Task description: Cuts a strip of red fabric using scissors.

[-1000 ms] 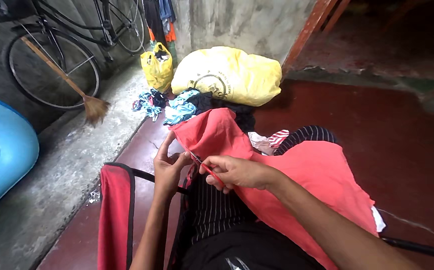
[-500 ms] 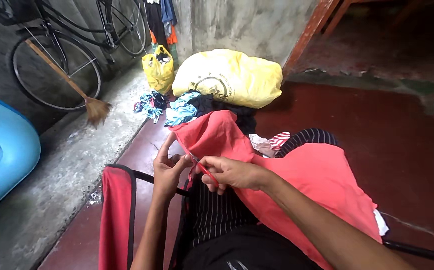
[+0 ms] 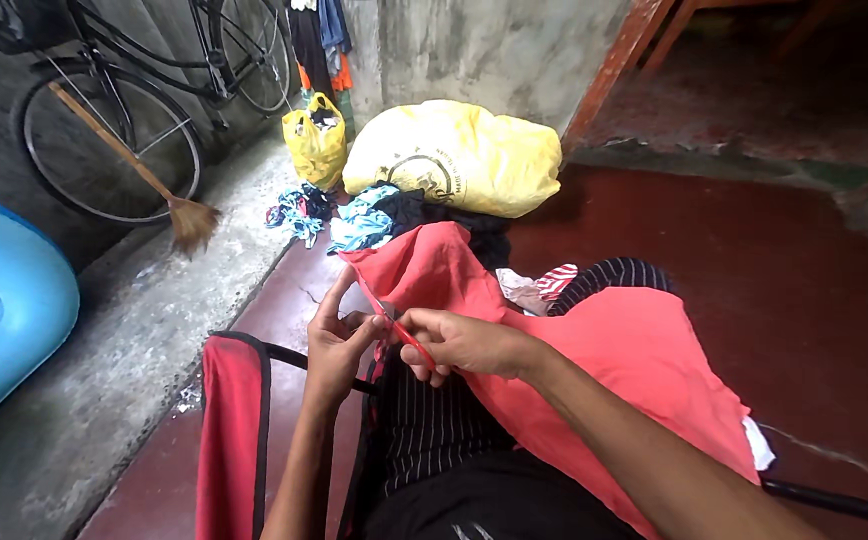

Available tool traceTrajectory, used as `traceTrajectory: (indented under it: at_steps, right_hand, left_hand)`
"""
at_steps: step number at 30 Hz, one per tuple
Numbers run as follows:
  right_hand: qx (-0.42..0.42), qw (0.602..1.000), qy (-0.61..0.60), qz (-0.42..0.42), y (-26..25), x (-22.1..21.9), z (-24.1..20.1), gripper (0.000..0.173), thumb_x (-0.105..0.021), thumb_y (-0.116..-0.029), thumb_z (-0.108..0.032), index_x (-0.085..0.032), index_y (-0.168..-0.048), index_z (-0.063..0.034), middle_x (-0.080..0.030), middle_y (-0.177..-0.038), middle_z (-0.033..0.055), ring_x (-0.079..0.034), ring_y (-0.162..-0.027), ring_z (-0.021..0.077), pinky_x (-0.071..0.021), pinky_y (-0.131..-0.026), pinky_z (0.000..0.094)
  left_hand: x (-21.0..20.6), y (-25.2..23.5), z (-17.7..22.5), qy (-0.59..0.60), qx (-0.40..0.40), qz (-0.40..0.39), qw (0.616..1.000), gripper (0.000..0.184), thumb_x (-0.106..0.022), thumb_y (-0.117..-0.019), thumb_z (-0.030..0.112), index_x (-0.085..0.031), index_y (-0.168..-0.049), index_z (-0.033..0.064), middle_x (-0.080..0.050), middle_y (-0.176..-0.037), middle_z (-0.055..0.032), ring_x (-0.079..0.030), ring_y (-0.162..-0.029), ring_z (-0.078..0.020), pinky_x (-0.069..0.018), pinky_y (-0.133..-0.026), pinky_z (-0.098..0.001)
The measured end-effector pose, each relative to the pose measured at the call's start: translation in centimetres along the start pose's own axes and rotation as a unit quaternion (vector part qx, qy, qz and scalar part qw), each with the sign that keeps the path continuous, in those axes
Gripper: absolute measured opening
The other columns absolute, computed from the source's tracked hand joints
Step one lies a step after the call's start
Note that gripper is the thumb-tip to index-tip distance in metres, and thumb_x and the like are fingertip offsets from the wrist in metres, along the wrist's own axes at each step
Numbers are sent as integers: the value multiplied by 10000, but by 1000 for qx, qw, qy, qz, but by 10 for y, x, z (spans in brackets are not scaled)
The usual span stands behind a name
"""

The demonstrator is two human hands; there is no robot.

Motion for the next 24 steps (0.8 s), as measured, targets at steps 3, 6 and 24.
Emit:
traceTrajectory:
  at_steps: [3, 6, 24]
  right_hand:
    - [-3, 1000, 5, 5, -1, 2, 0, 294, -598, -1025, -232, -524, -1265, -79, -647, -832, 29, -634, -694, 95, -550, -656, 257]
    - [-9, 1000, 3, 26, 1, 3, 2, 332, -624, -1015, -216, -499, -1294, -86, -657, -853, 34, -645, -712, 98, -553, -660, 259]
    - [-31, 964, 217, 150, 12, 8, 31, 353, -673, -991, -363, -564, -1262, -165, -579, -735, 9, -573, -624, 136, -510, -605, 337]
  left_hand:
    - [-1, 0, 0, -1, 3, -5, 1000, 744, -727, -892, -22, -462, -1533, 246, -637, -1321, -80, -708, -756, -165, -629, -740, -330]
    - [-2, 1, -4, -5, 9, 2, 1000, 737, -727, -890, -11, -471, -1530, 246, -639, -1323, -66, -694, -747, -139, -617, -719, -303]
    - [1, -11, -14, -41, 60, 9, 997, 443, -427, -1050, 101, -546, -1476, 136, -597, -1417, -50, -668, -1039, -141, -556, -900, -329]
Point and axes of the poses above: each hand's wrist, its own y-axis away from the middle knuckle, its own x-axis out of the back of the hand, z = x × y, the point moved 10 cm from there along -y, towards the middle knuckle
